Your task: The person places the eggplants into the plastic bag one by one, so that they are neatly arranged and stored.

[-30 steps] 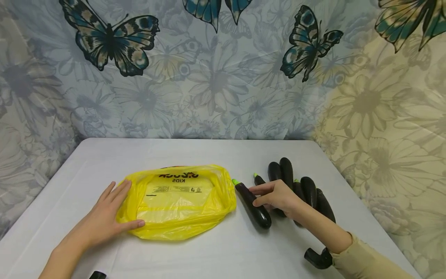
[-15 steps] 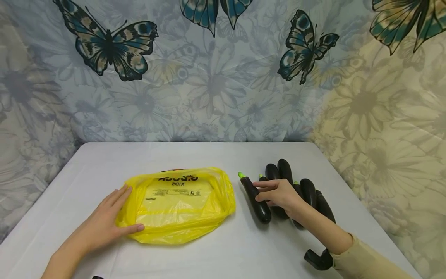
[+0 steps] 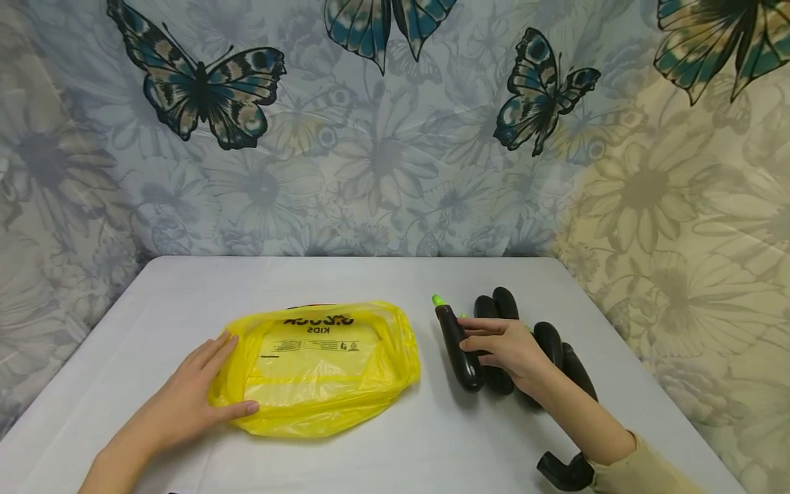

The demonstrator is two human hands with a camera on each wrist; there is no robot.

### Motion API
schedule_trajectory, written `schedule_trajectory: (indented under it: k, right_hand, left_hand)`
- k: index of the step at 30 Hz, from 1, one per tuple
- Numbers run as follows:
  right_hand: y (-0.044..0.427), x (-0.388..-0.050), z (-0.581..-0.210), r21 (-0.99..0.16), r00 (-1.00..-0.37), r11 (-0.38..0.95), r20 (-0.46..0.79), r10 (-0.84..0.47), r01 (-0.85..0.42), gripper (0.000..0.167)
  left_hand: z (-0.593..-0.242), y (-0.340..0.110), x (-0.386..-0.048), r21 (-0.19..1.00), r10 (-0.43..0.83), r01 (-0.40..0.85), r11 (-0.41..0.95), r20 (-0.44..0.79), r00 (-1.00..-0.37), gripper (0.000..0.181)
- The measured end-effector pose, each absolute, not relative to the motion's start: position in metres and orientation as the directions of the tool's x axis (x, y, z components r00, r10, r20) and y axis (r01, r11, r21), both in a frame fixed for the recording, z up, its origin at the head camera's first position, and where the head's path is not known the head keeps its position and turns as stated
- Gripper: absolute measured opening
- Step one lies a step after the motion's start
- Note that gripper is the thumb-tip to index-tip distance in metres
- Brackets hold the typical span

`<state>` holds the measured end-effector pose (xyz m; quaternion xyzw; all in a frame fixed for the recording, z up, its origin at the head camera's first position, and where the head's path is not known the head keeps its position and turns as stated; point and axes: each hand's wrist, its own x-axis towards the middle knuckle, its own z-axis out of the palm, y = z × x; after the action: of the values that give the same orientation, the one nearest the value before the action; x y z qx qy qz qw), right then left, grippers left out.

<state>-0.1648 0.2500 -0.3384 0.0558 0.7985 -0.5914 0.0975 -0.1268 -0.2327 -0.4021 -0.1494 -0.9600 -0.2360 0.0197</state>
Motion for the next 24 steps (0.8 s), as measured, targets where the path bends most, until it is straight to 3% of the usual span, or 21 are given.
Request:
schedule_trajectory:
  k: [24]
  right_hand:
    - [0.214,-0.153,-0.33,-0.973,-0.974,0.061,-0.225,-0.009,0.224,0.052]
  left_hand:
    - [-0.399,-0.238,-0.127,0.448,0.283,0.319,0.835,0.147,-0.948,0.112]
